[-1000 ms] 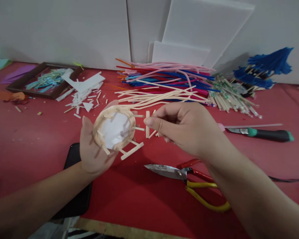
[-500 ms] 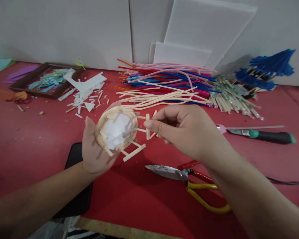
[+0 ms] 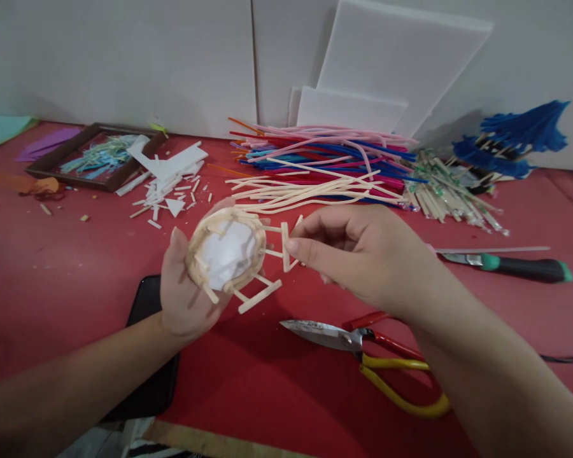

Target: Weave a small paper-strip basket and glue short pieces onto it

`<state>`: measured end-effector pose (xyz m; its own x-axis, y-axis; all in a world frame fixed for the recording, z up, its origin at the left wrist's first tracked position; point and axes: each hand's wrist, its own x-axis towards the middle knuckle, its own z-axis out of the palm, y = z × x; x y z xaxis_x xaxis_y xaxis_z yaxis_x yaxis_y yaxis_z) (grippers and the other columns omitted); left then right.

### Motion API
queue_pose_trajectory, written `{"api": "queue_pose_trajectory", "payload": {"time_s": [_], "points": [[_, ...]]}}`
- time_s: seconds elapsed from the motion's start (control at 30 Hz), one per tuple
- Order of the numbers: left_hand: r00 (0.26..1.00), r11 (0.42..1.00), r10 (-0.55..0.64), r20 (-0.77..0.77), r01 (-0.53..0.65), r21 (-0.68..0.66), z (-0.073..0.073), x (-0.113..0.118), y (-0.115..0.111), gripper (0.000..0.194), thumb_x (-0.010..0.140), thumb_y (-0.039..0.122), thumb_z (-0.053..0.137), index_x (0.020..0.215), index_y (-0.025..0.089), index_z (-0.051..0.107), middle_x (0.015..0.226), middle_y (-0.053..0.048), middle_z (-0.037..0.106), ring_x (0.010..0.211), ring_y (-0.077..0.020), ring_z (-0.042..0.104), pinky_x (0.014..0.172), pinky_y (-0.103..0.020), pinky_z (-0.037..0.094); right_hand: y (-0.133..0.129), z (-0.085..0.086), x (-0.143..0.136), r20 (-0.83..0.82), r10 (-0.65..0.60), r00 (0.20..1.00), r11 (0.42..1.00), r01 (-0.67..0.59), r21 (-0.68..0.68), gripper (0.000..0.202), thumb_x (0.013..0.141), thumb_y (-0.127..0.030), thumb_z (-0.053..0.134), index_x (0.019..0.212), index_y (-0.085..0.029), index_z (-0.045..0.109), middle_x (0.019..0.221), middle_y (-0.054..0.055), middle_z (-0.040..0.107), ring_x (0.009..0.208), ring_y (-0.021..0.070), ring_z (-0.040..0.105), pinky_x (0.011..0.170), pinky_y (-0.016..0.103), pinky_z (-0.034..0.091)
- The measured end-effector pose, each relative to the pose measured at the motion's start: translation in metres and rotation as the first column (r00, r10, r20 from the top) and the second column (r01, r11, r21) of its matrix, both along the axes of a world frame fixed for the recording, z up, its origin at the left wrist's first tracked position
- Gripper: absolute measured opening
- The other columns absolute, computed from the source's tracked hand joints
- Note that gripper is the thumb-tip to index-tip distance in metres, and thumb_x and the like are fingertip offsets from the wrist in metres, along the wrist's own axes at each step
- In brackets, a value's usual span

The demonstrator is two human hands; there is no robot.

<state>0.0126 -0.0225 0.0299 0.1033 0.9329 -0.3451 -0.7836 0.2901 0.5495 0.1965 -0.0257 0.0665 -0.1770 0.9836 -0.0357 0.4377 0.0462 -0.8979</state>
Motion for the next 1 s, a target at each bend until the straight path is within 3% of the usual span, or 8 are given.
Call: {"api": "queue_pose_trajectory", "payload": {"time_s": [0.17, 0.33, 0.5, 1.0], "points": [[0.999, 1.000, -0.016, -0.047, 0.017, 0.017, -0.001, 0.000, 0.001, 0.061, 0.105, 0.033, 0.011, 0.148, 0.017, 0.051, 0.121, -0.009, 0.076, 0.127, -0.0262, 0.065, 0.109, -0.040, 0.050, 0.001, 0.002, -0.004, 0.013, 0.037, 0.999, 0.999, -0.037, 0.022, 0.033, 0.070, -0.052, 0.079, 0.064, -0.022, 0.068, 0.052, -0.002, 0.054, 0.044, 0.0096, 0.043, 0.040, 0.026, 0.033], [0.990, 0.987, -0.040, -0.136, 0.061, 0.147, -0.012, -0.001, 0.001, 0.053, 0.102, 0.040, 0.025, 0.137, 0.020, 0.061, 0.126, -0.011, 0.074, 0.127, -0.0289, 0.065, 0.110, -0.043, 0.050, -0.001, 0.000, -0.004, 0.018, 0.035, 0.999, 0.999, -0.035, 0.011, 0.019, 0.073, -0.039, 0.072, 0.065, -0.022, 0.068, 0.053, -0.003, 0.053, 0.046, 0.0096, 0.042, 0.042, 0.026, 0.032], [0.983, 0.969, -0.049, -0.177, 0.090, 0.229, -0.020, -0.003, 0.000, 0.051, 0.100, 0.046, 0.032, 0.131, 0.021, 0.064, 0.128, -0.011, 0.073, 0.125, -0.0317, 0.066, 0.106, -0.045, 0.052, -0.001, 0.000, -0.005, -0.006, 0.013, 1.000, 1.000, -0.013, -0.007, 0.020, 0.070, -0.040, 0.074, 0.065, -0.021, 0.068, 0.053, -0.003, 0.052, 0.046, 0.0097, 0.042, 0.042, 0.026, 0.032], [0.995, 0.987, -0.081, -0.062, 0.088, 0.132, -0.013, -0.002, 0.000, 0.053, 0.103, 0.038, 0.025, 0.138, 0.020, 0.061, 0.107, -0.010, 0.078, 0.117, -0.0305, 0.070, 0.104, -0.045, 0.053, -0.001, 0.000, -0.005, 0.067, -0.020, 0.998, 0.998, 0.016, 0.065, 0.020, 0.072, -0.039, 0.069, 0.062, -0.021, 0.068, 0.050, -0.003, 0.051, 0.044, 0.0089, 0.040, 0.040, 0.025, 0.030]]}}
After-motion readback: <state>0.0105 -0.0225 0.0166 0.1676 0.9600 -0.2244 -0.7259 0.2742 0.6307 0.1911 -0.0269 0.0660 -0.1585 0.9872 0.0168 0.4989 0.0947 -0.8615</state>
